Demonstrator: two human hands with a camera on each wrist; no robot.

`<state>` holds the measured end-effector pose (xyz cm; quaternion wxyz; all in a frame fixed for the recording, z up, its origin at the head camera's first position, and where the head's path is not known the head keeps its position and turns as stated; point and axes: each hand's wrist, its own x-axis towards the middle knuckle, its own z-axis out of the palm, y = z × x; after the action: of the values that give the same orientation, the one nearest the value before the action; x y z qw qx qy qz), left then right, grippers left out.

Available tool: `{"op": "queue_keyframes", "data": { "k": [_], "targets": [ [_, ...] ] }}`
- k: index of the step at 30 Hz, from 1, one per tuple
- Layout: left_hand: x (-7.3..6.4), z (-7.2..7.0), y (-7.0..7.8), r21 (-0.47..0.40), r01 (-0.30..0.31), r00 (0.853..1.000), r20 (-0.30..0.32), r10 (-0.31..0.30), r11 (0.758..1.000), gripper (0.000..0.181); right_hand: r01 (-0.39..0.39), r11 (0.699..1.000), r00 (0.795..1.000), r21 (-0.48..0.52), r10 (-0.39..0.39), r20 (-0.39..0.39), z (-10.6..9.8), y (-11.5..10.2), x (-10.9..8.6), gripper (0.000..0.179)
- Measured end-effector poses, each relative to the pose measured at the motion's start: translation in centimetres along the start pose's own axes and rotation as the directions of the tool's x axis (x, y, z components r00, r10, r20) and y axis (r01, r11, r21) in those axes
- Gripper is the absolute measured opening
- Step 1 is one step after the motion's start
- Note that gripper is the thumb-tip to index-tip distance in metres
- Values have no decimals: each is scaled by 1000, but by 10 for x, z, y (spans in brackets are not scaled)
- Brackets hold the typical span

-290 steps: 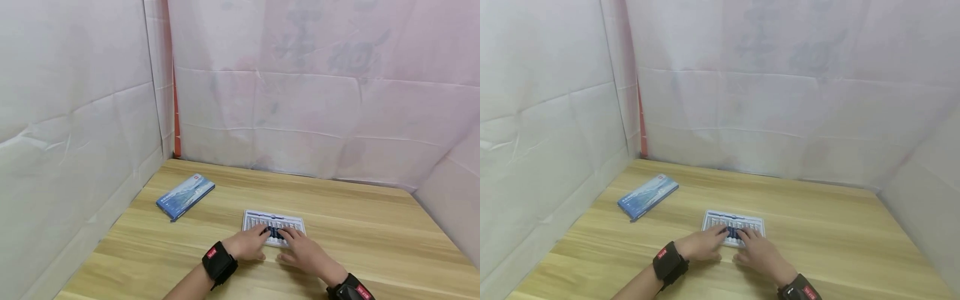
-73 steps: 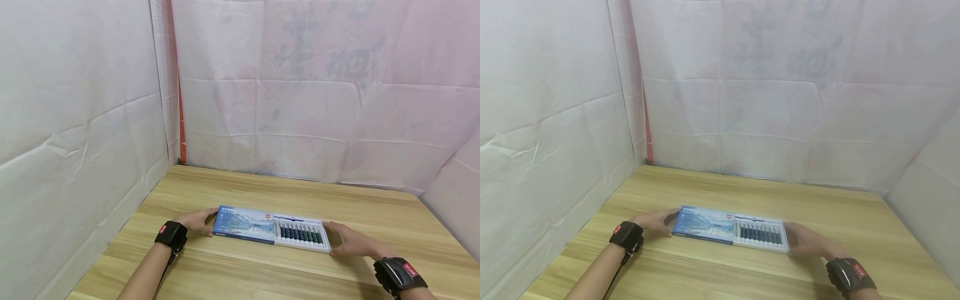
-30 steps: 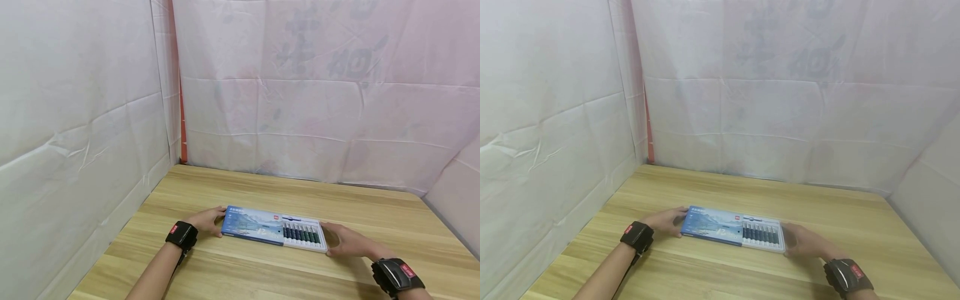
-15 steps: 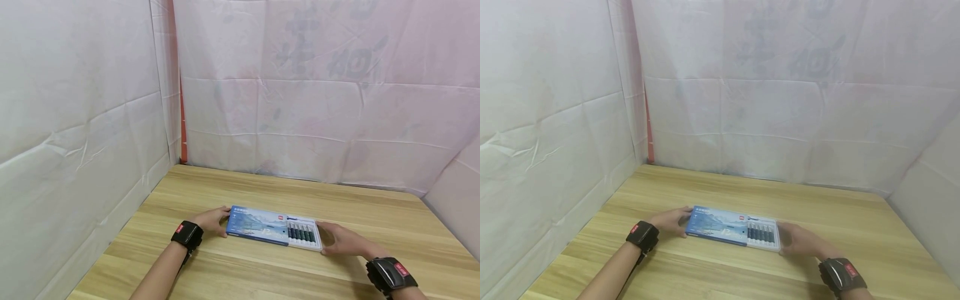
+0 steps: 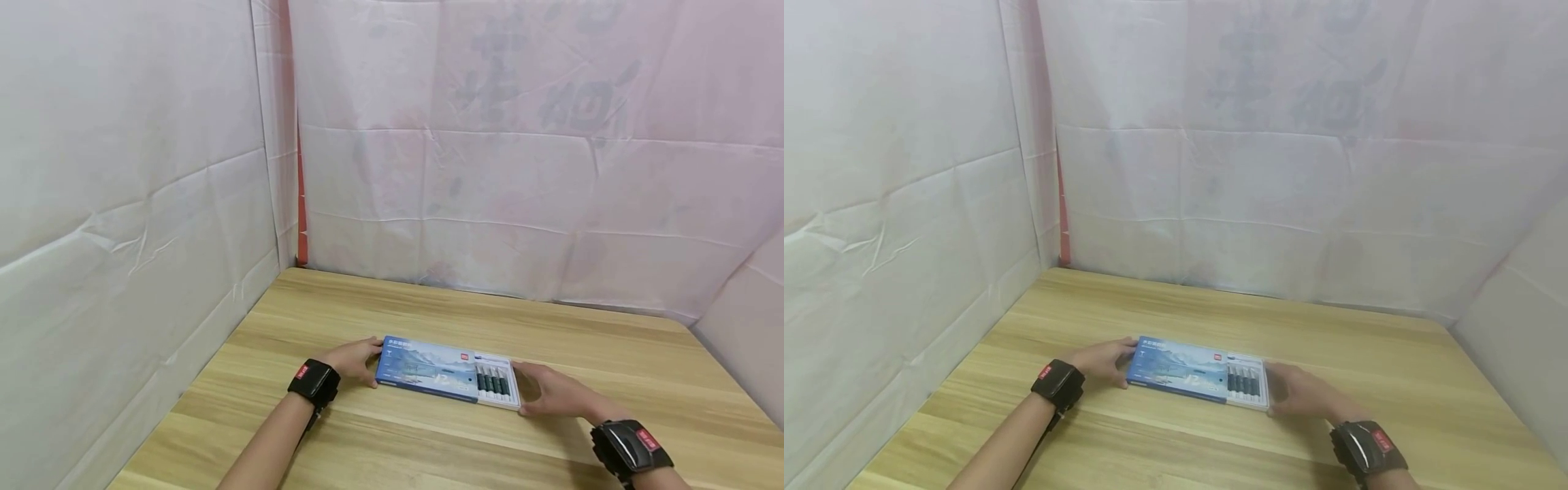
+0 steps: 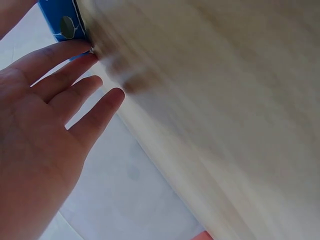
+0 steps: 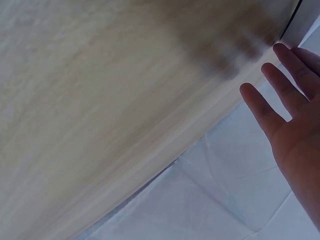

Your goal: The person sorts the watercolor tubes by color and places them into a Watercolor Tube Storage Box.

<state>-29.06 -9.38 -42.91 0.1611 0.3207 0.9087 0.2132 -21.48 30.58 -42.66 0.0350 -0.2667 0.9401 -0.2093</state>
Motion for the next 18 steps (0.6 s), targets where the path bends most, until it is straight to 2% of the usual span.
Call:
{"op": "queue_keyframes", "data": {
  "k": [5, 11, 18],
  "targets": [
    [4, -1, 6, 30, -6, 1000, 7, 6, 1000, 73, 7, 1000, 1000, -12, -7, 0, 1, -1, 2, 85],
    [8, 1, 5, 64, 10, 1000, 14, -11, 998, 72, -24, 1000, 999, 2, 24, 23, 2, -3, 5, 86],
    [10, 0, 8, 109, -4, 1000, 12, 3, 994, 72, -27, 1000, 999, 0, 27, 27, 1, -6, 7, 86]
  ]
}}
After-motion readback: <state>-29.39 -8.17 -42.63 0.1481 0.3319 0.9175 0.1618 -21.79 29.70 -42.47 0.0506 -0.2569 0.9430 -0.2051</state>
